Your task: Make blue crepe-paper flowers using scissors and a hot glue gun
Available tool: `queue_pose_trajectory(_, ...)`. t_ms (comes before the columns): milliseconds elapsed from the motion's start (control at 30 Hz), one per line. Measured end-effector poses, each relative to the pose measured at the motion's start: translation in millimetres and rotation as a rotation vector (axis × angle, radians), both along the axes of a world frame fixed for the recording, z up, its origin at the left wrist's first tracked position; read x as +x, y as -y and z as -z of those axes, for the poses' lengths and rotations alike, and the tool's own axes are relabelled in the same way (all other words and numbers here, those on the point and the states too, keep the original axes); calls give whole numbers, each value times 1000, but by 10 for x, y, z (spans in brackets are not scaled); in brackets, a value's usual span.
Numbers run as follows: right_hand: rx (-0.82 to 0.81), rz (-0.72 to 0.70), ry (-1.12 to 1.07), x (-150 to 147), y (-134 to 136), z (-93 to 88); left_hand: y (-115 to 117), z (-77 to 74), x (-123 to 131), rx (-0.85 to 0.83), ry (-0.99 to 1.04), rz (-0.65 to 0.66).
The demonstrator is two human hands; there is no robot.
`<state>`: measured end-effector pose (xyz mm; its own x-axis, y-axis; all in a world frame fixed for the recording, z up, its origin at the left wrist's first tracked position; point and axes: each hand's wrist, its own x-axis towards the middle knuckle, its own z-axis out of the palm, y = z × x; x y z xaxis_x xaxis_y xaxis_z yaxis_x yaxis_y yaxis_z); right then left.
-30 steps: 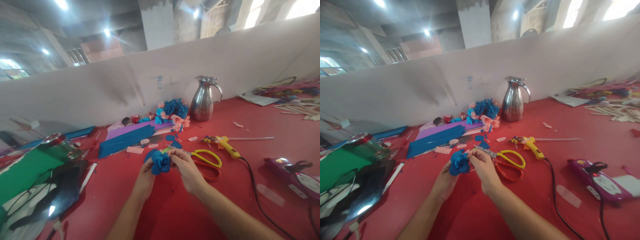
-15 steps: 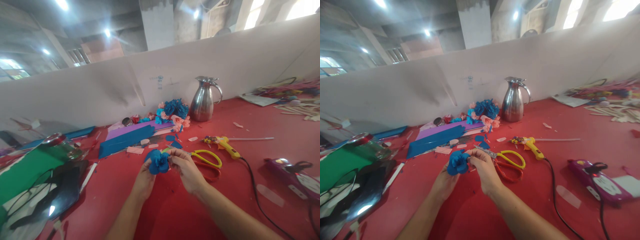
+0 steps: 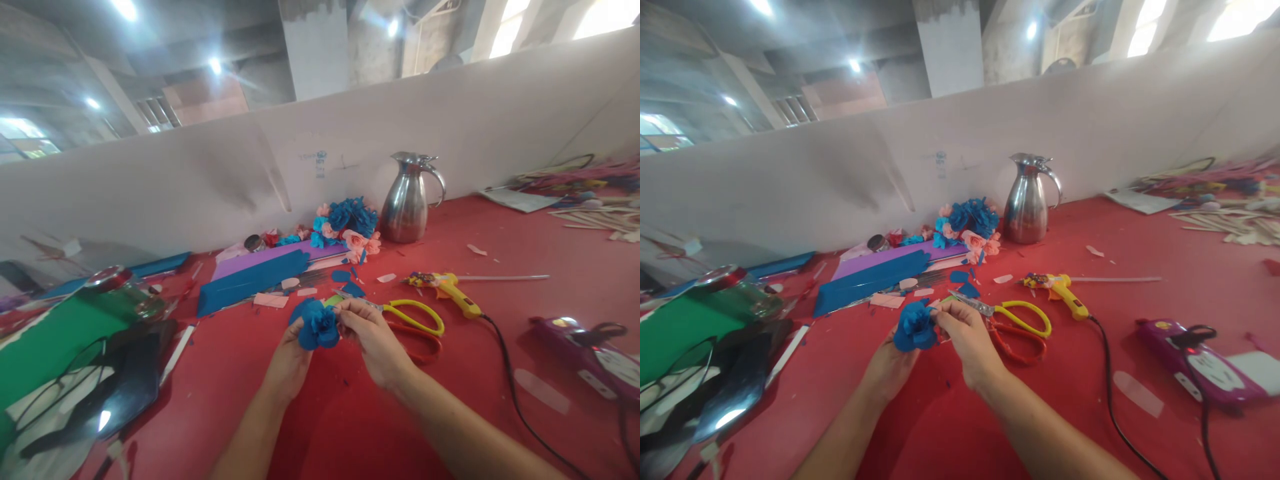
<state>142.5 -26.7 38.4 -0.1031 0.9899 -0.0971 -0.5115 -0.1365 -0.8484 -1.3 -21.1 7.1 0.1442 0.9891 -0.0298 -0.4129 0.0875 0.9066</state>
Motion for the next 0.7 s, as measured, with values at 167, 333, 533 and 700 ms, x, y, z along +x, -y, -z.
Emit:
queue_pose_trajectory(167,11,3,-35,1,7,3,10,-40,22,-12,23,-18)
queue_pose_trajectory(333,27,-2,-34,6,21,-16,17,-62,28,-19,36,-41)
queue_pose_trajectory(533,19,-1,-26,12,16,3,20,-85,29,-33,39,-47)
queue_pose_trajectory(700,17,-7,-21,14,19,-14,28,-118,35,-51,42,-10)
